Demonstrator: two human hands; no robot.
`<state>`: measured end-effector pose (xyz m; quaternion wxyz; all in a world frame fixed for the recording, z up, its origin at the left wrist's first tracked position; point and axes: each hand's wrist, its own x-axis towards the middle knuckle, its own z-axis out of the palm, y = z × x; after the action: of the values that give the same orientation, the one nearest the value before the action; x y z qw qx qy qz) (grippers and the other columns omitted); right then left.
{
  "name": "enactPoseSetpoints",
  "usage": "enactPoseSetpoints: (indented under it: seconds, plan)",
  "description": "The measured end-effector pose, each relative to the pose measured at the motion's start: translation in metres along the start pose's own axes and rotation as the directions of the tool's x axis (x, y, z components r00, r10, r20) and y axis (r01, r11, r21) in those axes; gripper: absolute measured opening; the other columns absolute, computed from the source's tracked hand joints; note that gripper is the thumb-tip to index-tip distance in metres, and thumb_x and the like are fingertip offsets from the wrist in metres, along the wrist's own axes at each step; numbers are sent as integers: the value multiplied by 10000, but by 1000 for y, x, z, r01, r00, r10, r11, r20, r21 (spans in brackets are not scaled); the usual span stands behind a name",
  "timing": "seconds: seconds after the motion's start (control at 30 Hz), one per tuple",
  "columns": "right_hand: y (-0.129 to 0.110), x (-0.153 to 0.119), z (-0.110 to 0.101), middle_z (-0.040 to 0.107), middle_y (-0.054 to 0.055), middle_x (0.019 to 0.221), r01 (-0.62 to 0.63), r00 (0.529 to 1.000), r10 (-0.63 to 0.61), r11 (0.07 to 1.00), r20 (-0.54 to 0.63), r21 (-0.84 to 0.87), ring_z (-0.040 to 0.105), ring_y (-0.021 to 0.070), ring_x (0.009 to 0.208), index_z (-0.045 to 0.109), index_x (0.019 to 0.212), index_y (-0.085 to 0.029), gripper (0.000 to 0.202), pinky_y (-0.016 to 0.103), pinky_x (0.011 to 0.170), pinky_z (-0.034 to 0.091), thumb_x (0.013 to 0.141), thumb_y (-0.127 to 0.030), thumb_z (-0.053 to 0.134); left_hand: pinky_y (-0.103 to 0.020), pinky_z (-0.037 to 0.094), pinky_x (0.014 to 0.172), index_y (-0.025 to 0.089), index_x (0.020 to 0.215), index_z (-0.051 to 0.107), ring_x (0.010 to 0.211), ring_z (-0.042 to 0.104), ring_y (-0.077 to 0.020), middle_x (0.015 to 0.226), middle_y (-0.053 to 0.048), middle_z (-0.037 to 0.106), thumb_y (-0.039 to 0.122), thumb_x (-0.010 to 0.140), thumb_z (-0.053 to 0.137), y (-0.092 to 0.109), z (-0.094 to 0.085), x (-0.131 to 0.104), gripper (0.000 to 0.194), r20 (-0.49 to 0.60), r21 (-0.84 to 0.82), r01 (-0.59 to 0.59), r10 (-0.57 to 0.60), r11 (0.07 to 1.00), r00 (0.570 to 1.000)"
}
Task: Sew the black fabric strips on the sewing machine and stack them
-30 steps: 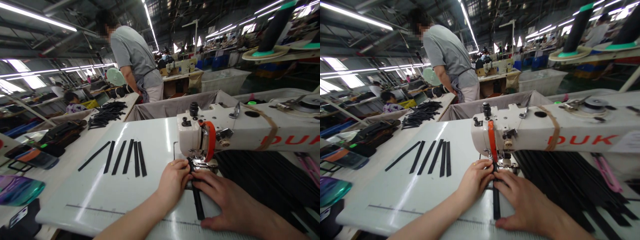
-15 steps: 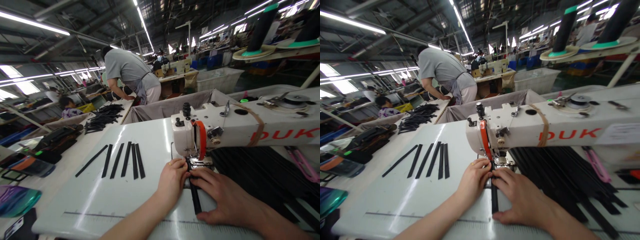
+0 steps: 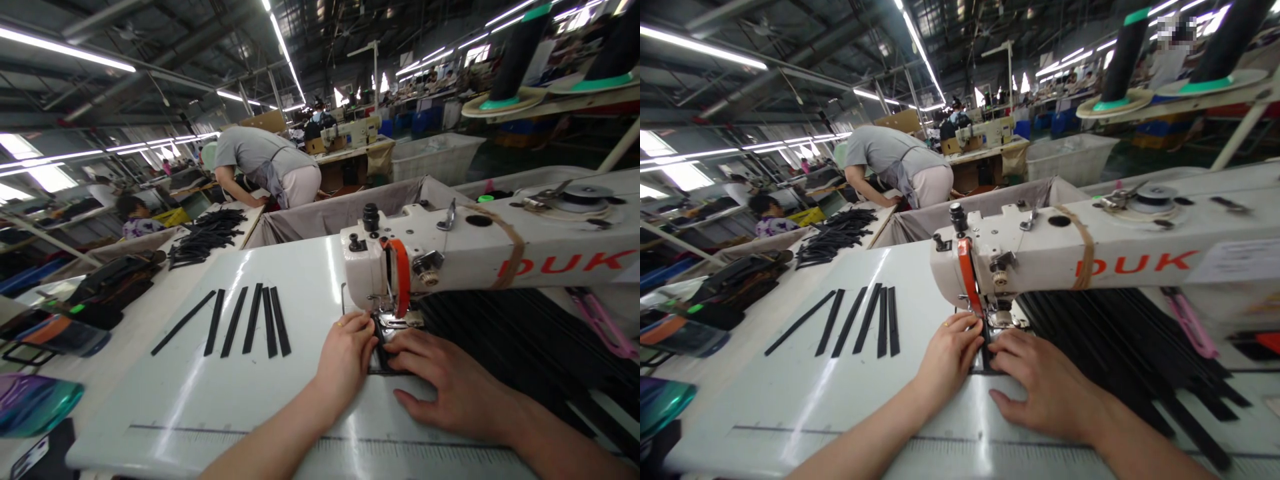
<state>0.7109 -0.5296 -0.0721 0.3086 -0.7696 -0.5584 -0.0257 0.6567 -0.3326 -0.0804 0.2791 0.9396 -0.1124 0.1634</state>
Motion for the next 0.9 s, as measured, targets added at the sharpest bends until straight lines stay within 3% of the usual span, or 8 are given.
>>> enactPoseSetpoints:
  seconds: [0.17,0.53,0.9]
  plan:
    - [4,2,3,664,93,1136,-9,1000,6,996,-29,-91,607,258,1070,694,1034,-188,247,418,958,497,791,-229,668,-405,518,983,156,978,672,1088,599,-251,1103,-90,693,131,927,553,0,1,1,132,-8,-3,-9,9,1000,1000]
    - [11,14,13,682,146,1099,-18,995,-18,933,-98,-359,646,270,873,641,1140,-109,364,429,784,551,795,-219,684,-410,516,994,150,970,674,1096,596,-251,1124,-99,692,113,922,533,2,1,0,154,0,24,-11,11,1000,1000]
    - [13,9,19,674,133,1121,-14,996,-25,896,-82,-443,641,244,808,616,1198,-113,380,395,705,550,839,-234,637,-429,531,990,146,1057,669,1115,596,-256,1176,-102,679,124,933,497,3,6,-4,213,-28,115,-29,32,993,999]
